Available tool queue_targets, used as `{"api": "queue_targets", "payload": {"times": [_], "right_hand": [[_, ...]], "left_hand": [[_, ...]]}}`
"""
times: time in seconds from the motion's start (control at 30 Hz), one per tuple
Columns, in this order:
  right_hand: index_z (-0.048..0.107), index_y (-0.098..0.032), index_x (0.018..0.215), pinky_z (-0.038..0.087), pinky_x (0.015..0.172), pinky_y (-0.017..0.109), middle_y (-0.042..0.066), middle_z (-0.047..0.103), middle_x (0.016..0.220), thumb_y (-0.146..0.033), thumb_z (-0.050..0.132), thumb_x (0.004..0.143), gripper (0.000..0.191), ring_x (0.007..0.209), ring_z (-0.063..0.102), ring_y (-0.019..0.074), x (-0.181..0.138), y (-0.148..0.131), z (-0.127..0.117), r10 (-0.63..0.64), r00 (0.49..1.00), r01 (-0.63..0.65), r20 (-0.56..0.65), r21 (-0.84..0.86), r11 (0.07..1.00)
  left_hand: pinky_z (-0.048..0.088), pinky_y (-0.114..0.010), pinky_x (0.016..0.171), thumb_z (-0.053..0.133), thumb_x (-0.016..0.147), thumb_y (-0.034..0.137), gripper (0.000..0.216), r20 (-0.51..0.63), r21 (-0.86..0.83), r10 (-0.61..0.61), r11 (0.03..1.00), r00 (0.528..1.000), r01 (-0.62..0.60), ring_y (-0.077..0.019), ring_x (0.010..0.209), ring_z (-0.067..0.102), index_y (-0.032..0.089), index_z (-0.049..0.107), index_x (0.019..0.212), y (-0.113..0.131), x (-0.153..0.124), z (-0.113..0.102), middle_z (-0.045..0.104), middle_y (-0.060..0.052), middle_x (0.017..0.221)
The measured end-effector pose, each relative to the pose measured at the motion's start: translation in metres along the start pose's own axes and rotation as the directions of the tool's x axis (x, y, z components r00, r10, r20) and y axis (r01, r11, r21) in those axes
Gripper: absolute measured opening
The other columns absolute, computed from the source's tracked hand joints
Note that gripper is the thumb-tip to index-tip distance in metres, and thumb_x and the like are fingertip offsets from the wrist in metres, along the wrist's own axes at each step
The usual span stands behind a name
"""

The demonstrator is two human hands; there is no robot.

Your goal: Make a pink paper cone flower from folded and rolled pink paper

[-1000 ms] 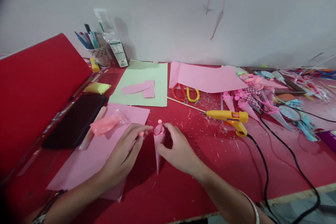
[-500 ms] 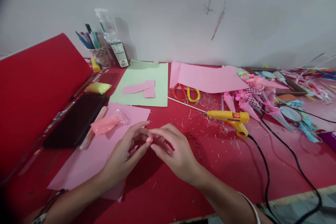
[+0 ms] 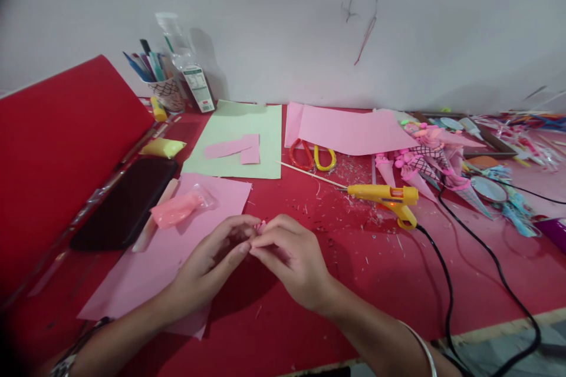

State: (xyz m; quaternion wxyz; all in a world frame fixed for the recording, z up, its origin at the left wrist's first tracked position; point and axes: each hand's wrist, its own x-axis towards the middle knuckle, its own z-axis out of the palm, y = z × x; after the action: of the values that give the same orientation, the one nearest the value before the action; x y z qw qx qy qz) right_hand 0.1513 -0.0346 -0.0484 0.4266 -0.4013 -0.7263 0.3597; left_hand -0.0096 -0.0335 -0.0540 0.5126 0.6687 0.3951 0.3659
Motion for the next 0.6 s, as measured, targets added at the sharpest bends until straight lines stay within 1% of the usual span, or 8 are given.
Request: {"api": "queue_targets", "payload": {"times": [0.07, 0.13, 0.2, 0.27, 0.33, 0.43, 0.5, 0.6], "right_hand": [[0.061, -0.02, 0.075, 0.044, 0.065, 0.026, 0.0, 0.057, 0.073, -0.016, 0.055, 0.076, 0.007, 0.07, 0.055, 0.0116, 0.001, 0.0, -0.001, 0.039, 0.998, -0.036, -0.048, 0.06, 0.998], [0.06, -0.02, 0.075, 0.045, 0.063, 0.025, 0.0, 0.058, 0.072, -0.017, 0.054, 0.076, 0.007, 0.069, 0.055, 0.0112, 0.003, 0.002, -0.002, 0.109, 0.987, -0.093, -0.118, 0.131, 0.987], [0.059, -0.021, 0.075, 0.045, 0.061, 0.022, -0.001, 0.058, 0.07, -0.018, 0.051, 0.078, 0.009, 0.066, 0.055, 0.0098, 0.004, 0.005, -0.004, 0.202, 0.958, -0.158, -0.206, 0.211, 0.965], [0.059, -0.021, 0.076, 0.045, 0.058, 0.02, -0.002, 0.058, 0.067, -0.021, 0.049, 0.08, 0.011, 0.062, 0.054, 0.0085, 0.005, 0.008, -0.004, 0.283, 0.922, -0.203, -0.265, 0.289, 0.935], [0.059, -0.02, 0.076, 0.045, 0.056, 0.019, -0.002, 0.059, 0.065, -0.022, 0.049, 0.08, 0.011, 0.06, 0.055, 0.0081, 0.006, 0.01, -0.004, 0.327, 0.906, -0.228, -0.269, 0.339, 0.913], [0.061, -0.021, 0.076, 0.047, 0.06, 0.019, -0.002, 0.063, 0.067, -0.021, 0.055, 0.076, 0.006, 0.063, 0.058, 0.0084, 0.006, 0.01, -0.004, 0.361, 0.908, -0.272, -0.213, 0.356, 0.894], [0.062, -0.021, 0.076, 0.048, 0.062, 0.02, -0.002, 0.064, 0.07, -0.019, 0.059, 0.073, 0.004, 0.064, 0.059, 0.0082, 0.006, 0.01, -0.004, 0.382, 0.904, -0.296, -0.192, 0.363, 0.883], [0.062, -0.022, 0.074, 0.049, 0.064, 0.021, -0.003, 0.064, 0.07, -0.018, 0.061, 0.071, 0.005, 0.064, 0.06, 0.0088, 0.006, 0.009, -0.004, 0.387, 0.904, -0.299, -0.18, 0.379, 0.875]], "left_hand": [[0.043, -0.026, 0.078, 0.039, 0.085, 0.018, 0.023, -0.014, -0.011, 0.006, 1.0, 1.0, -0.006, -0.0126, 0.087, 0.052, 0.023, 0.043, 0.107, 0.001, 0.0, 0.0, 0.053, -0.002, 0.094], [0.043, -0.026, 0.075, 0.038, 0.085, 0.016, 0.022, -0.06, 0.005, 0.003, 1.0, 0.998, -0.002, -0.0121, 0.082, 0.051, 0.022, 0.044, 0.105, 0.001, 0.001, -0.001, 0.052, -0.001, 0.089], [0.042, -0.024, 0.069, 0.034, 0.085, 0.013, 0.022, -0.12, 0.024, -0.014, 1.0, 0.993, 0.017, -0.0107, 0.074, 0.049, 0.022, 0.046, 0.101, 0.0, 0.002, -0.003, 0.051, 0.0, 0.084], [0.041, -0.021, 0.062, 0.029, 0.085, 0.012, 0.022, -0.166, 0.032, -0.02, 0.999, 0.986, 0.026, -0.0096, 0.068, 0.046, 0.021, 0.047, 0.095, -0.001, 0.002, -0.006, 0.048, 0.001, 0.079], [0.039, -0.02, 0.062, 0.027, 0.086, 0.013, 0.022, -0.179, 0.047, -0.001, 0.999, 0.984, 0.009, -0.0092, 0.067, 0.045, 0.02, 0.048, 0.088, -0.002, 0.002, -0.008, 0.047, 0.002, 0.076], [0.037, -0.019, 0.058, 0.038, 0.084, 0.017, 0.01, -0.147, 0.113, 0.009, 0.994, 0.989, 0.008, -0.0088, 0.064, 0.045, 0.02, 0.048, 0.081, -0.002, 0.003, -0.008, 0.047, 0.003, 0.071], [0.035, -0.018, 0.054, 0.044, 0.081, 0.017, 0.004, -0.129, 0.163, -0.012, 0.986, 0.992, 0.033, -0.0083, 0.059, 0.044, 0.02, 0.048, 0.081, -0.001, 0.003, -0.007, 0.048, 0.004, 0.069], [0.035, -0.019, 0.055, 0.039, 0.084, 0.017, 0.011, -0.113, 0.196, -0.022, 0.98, 0.993, 0.044, -0.008, 0.057, 0.043, 0.021, 0.049, 0.088, -0.002, 0.003, -0.005, 0.051, 0.004, 0.073]]}}
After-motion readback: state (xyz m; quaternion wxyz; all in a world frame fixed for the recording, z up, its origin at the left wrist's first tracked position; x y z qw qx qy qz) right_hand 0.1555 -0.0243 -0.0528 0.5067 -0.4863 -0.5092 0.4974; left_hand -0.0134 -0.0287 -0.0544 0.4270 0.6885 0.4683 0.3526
